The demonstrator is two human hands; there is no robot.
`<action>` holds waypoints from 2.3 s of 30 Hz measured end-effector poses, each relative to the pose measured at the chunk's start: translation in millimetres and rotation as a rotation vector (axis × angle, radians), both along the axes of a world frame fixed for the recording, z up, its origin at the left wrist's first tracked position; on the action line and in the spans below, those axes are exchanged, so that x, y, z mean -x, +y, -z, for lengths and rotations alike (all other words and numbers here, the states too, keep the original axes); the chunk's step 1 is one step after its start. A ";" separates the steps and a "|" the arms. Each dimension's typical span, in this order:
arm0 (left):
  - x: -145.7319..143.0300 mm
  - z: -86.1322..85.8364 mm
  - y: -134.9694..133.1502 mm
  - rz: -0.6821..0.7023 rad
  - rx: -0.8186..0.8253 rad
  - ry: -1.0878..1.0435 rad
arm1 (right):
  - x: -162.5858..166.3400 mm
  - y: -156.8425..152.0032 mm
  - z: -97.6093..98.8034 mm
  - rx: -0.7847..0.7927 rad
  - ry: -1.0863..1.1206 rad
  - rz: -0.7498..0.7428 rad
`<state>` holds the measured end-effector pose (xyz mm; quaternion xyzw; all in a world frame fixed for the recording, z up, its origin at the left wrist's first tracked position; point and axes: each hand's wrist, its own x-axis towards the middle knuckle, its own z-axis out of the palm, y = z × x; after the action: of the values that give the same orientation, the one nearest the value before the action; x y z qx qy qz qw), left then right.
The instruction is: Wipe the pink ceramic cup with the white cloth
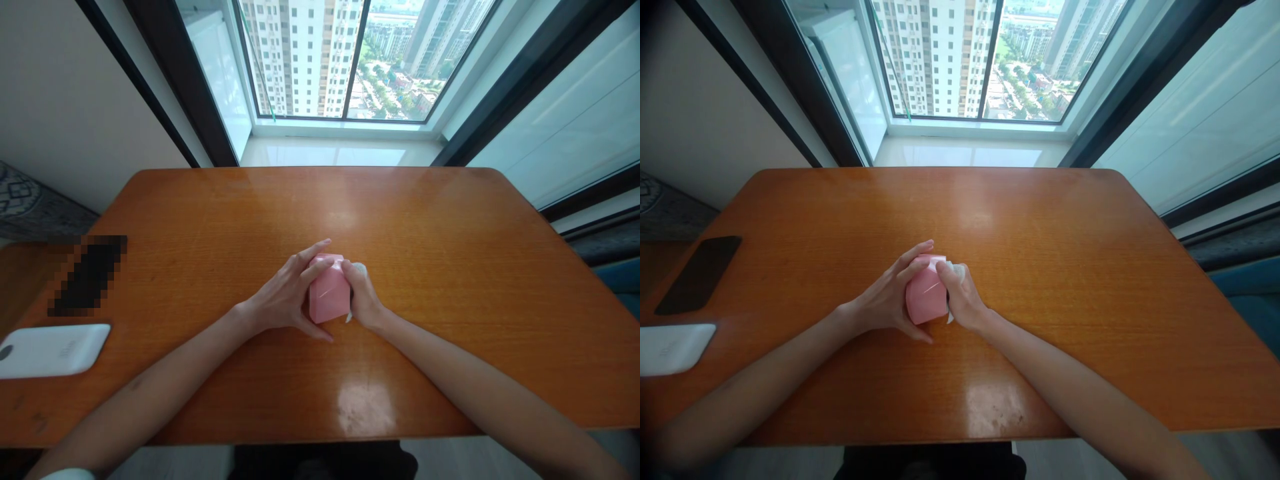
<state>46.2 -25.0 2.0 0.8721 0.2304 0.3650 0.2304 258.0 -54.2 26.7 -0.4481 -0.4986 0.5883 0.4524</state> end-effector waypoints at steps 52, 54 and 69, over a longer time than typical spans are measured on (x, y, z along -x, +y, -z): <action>-6.9 -15.3 -12.3 -0.154 0.179 -0.024 | -1.6 -4.3 5.4 -0.147 0.002 -0.045; -7.6 -15.4 -14.4 -0.135 0.345 -0.046 | -2.1 -5.9 5.0 -0.210 -0.014 -0.082; -1.4 -4.4 -1.9 -0.027 -0.226 0.011 | -2.7 -4.8 2.8 -0.094 -0.020 -0.079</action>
<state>47.6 -26.9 6.4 0.8915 0.2007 0.3867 0.1243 260.7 -58.9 23.9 -0.4121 -0.5475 0.5771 0.4443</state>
